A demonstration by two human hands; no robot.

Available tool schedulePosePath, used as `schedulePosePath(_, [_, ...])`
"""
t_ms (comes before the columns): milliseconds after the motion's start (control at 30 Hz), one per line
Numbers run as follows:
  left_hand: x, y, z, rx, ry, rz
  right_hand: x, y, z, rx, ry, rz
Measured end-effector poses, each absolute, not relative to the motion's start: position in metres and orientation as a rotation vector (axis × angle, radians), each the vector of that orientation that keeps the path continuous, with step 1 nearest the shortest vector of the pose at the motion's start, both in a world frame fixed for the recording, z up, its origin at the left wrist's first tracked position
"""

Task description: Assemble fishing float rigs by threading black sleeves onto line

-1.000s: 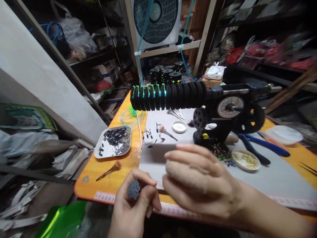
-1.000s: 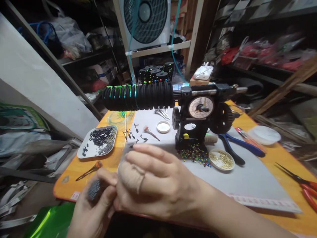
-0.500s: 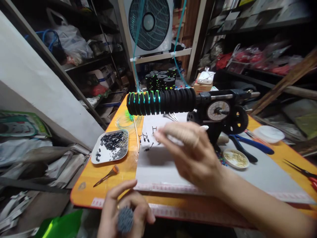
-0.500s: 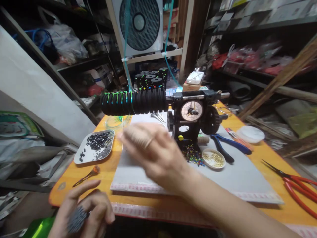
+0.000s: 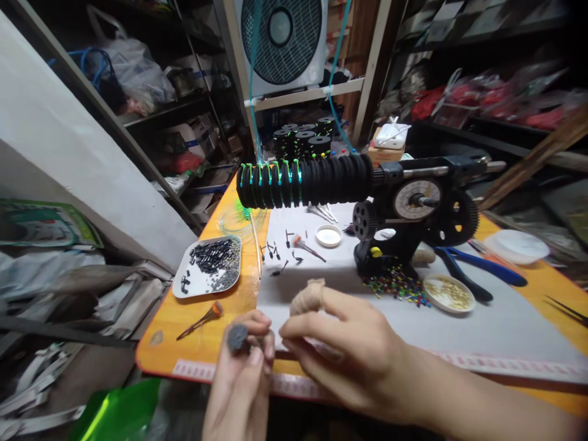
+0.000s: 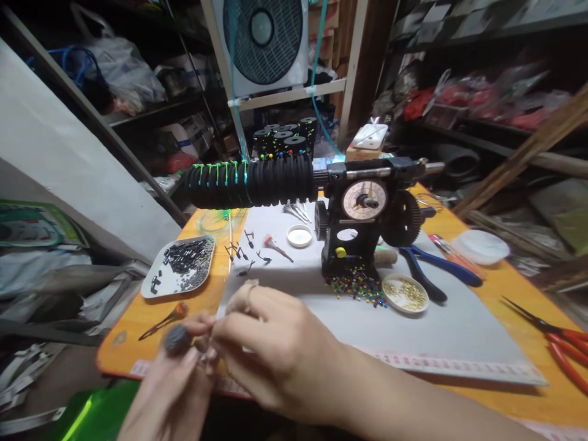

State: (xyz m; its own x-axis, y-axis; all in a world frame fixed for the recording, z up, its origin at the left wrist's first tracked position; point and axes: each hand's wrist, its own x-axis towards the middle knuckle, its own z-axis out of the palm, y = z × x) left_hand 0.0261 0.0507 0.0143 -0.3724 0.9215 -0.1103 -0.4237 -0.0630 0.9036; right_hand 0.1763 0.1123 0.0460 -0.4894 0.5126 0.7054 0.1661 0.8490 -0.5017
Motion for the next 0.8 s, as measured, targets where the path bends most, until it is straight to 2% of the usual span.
schedulePosePath(200, [0.038, 0.052, -0.002, 0.528, 1.16, 1.509, 0.176, 0.116, 0.044, -0.674, -1.91, 0.76])
schedulePosePath(400, [0.032, 0.055, -0.003, 0.657, 1.228, 1.458, 0.177, 0.119, 0.041, -0.694, -1.877, 0.829])
schedulePosePath(667, [0.038, 0.039, 0.0, 0.86, 1.729, 1.359, 0.176, 0.114, 0.047, -0.721, -1.899, 0.888])
schedulePosePath(800, [0.043, 0.04, 0.004, 0.822, 1.716, 1.37, 0.175, 0.112, 0.049, -0.71, -1.893, 0.893])
